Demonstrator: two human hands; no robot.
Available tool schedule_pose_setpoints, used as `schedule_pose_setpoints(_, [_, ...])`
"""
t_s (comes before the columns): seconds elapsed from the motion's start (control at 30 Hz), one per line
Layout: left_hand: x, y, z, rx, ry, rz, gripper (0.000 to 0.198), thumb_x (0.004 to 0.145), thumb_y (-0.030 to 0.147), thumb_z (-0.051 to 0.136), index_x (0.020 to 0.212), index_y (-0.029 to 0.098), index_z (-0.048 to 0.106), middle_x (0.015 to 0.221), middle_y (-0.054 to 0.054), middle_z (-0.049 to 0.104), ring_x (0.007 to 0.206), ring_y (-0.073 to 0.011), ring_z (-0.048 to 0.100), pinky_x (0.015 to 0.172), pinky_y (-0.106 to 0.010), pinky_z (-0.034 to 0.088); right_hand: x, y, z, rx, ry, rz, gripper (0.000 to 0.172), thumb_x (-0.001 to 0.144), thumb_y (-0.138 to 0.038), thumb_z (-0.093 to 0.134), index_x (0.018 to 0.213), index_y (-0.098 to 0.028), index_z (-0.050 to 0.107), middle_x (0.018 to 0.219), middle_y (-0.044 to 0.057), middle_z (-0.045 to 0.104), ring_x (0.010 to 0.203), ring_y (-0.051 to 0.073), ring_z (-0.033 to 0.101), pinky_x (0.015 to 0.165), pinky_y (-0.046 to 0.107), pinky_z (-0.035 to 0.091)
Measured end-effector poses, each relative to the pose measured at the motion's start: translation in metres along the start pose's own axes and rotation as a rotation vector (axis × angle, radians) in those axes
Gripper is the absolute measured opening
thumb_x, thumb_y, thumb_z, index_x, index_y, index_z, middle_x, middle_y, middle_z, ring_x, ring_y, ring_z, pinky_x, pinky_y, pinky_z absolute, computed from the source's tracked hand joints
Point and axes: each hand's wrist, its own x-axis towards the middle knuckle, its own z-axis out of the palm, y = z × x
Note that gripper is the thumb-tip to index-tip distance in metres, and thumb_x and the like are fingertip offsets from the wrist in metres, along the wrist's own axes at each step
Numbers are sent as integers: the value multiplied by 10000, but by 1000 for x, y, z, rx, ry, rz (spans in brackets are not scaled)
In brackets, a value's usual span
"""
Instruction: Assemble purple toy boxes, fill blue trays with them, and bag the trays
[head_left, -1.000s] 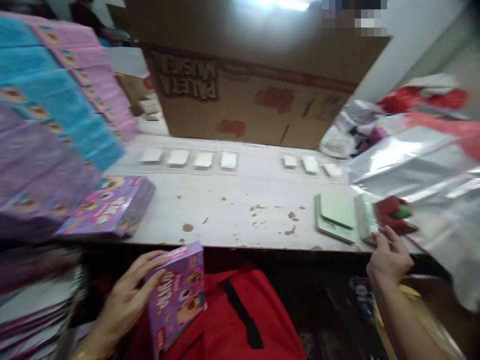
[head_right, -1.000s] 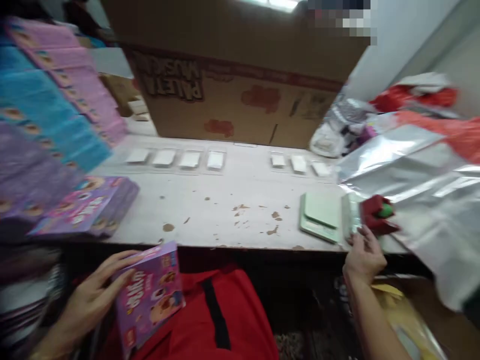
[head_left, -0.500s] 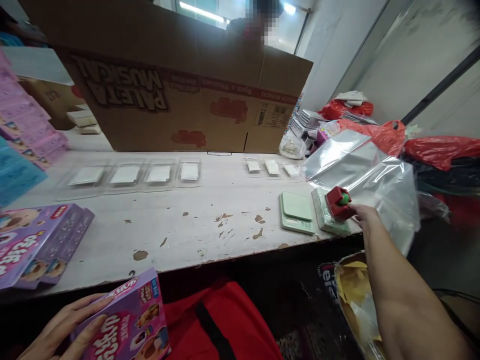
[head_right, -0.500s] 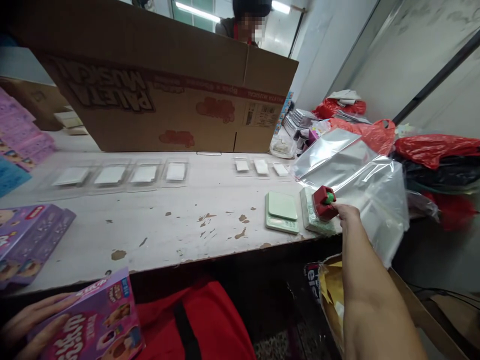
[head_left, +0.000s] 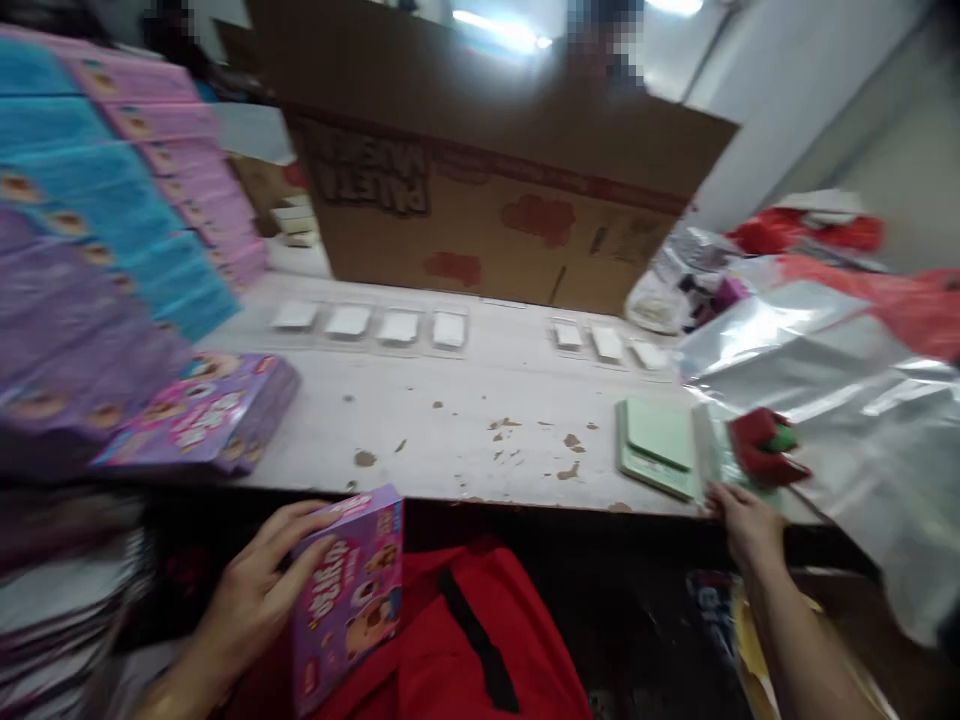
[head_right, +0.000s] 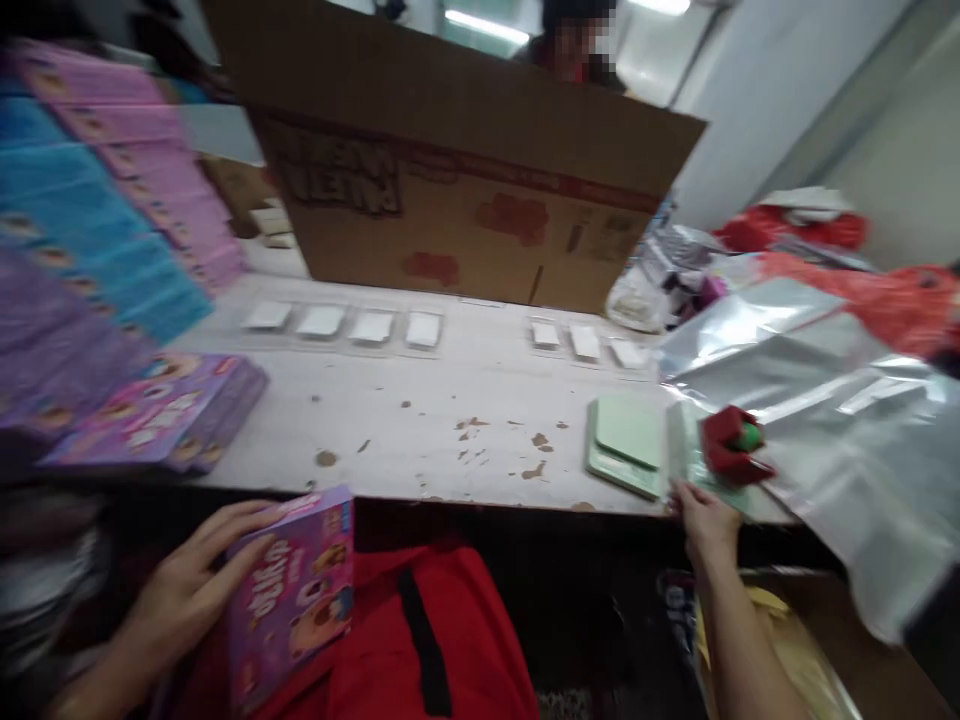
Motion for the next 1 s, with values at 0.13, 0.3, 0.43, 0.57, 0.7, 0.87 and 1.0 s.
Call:
schedule_pose_setpoints(0.13, [4, 14, 2, -12, -83, 6, 225, 850, 301, 493, 1015, 228, 627, 1073, -62, 575, 1018, -188, 554, 888, -322, 471, -121, -39, 109, 224, -735, 188, 390, 598, -424, 735, 878, -155, 699, 669, 46, 657, 554, 167, 593, 561, 329, 526])
schedule_pose_setpoints(0.3, [-2, 32, 3, -6, -92, 30, 236, 853, 232, 495, 1058, 225, 611, 1061, -70, 561, 1019, -181, 541, 885, -322, 460, -257, -120, 196, 432, -1260, 321, 268, 719, -386, 636, 898, -197, 701, 737, 2, 662, 595, 126, 585, 619, 291, 519])
schedule_pose_setpoints(0.43, [-11, 35, 3, -34, -52, 43, 233, 848, 213, 505, 1053, 231, 616, 1040, -64, 568, 999, -177, 547, 868, -318, 465, -276, -121, 227, 343, -1296, 296, 290, 691, -407, 653, 859, -176, 703, 605, -7, 617, 490, 120, 530, 493, 258, 463])
schedule_pose_setpoints(0.57, [-15, 29, -1, -35, -7, -6, 216, 843, 219, 515, 1028, 221, 627, 1021, -63, 574, 976, -177, 553, 852, -317, 465, -264, -100, 231, 39, -1170, -243, 379, 742, -471, 612, 1004, -203, 668, 660, 16, 616, 585, 165, 543, 583, 301, 460])
schedule_pose_setpoints(0.7, [-12, 28, -5, -40, 3, -62, 212, 843, 241, 518, 1022, 217, 630, 999, -56, 587, 952, -175, 560, 846, -316, 463, -257, -101, 222, -171, -996, -994, 389, 869, -392, 479, 1231, -256, 524, 972, 91, 618, 851, 220, 527, 770, 370, 402])
schedule_pose_setpoints(0.87, [-13, 33, -2, -51, -31, -64, 218, 830, 275, 542, 1014, 207, 635, 977, -63, 594, 935, -184, 565, 830, -322, 468, -249, -133, 230, -348, -1139, -1418, 320, 855, -385, 504, 1153, -275, 544, 1046, 77, 589, 921, 233, 480, 771, 382, 380])
schedule_pose_setpoints(1.0, [-10, 33, -11, -27, -6, -79, 222, 829, 276, 541, 1019, 210, 635, 983, -61, 593, 934, -181, 565, 827, -310, 464, -234, -143, 235, -348, -1205, -1318, 394, 806, -462, 551, 1143, -258, 549, 1118, 85, 567, 912, 245, 525, 752, 378, 420])
